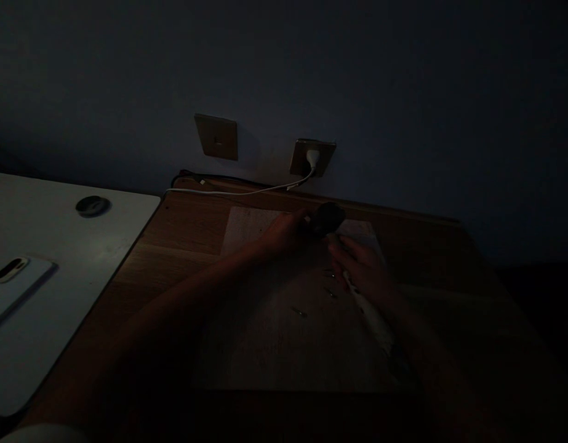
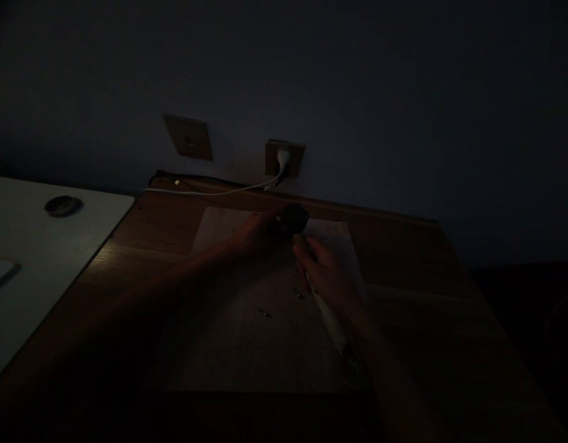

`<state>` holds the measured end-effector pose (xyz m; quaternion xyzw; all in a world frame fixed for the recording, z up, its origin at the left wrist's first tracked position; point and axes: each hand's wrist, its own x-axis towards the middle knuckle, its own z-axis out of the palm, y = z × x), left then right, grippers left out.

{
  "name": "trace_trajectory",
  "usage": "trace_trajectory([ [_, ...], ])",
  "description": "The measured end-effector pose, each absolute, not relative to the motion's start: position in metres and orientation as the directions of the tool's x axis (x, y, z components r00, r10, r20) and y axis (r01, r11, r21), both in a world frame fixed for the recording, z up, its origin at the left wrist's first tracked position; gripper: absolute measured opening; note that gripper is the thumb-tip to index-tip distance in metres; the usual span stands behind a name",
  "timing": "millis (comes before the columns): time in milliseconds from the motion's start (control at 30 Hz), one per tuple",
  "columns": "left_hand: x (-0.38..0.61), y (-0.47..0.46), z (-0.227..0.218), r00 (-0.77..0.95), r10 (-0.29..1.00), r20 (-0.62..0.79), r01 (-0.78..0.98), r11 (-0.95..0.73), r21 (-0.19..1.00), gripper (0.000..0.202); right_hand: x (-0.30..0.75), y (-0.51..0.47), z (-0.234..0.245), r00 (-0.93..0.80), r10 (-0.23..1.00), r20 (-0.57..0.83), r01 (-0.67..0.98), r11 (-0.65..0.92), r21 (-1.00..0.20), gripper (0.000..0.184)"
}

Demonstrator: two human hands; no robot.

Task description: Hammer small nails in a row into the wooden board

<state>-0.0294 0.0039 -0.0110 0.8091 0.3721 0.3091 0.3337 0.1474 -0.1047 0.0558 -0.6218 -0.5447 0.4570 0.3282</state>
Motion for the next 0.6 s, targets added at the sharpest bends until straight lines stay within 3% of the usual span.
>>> trace_trajectory([
  [233, -0.0271, 0.0048, -0.0115, 0.521, 0.818, 0.242, 0.409, -0.488, 0.771, 0.042, 0.1416, -0.1025, 0.0584, 0.023, 0.969, -0.246, 0.385, -0.236, -0.892, 0.046],
  [600, -0.0285, 0.0051, -0.0105, 0.528, 0.814, 0.242, 0.404, -0.491, 0.772, 0.053, 0.1399, -0.1047, 0.0543, 0.022, 0.970, -0.241, 0.365, -0.232, -0.902, 0.043],
])
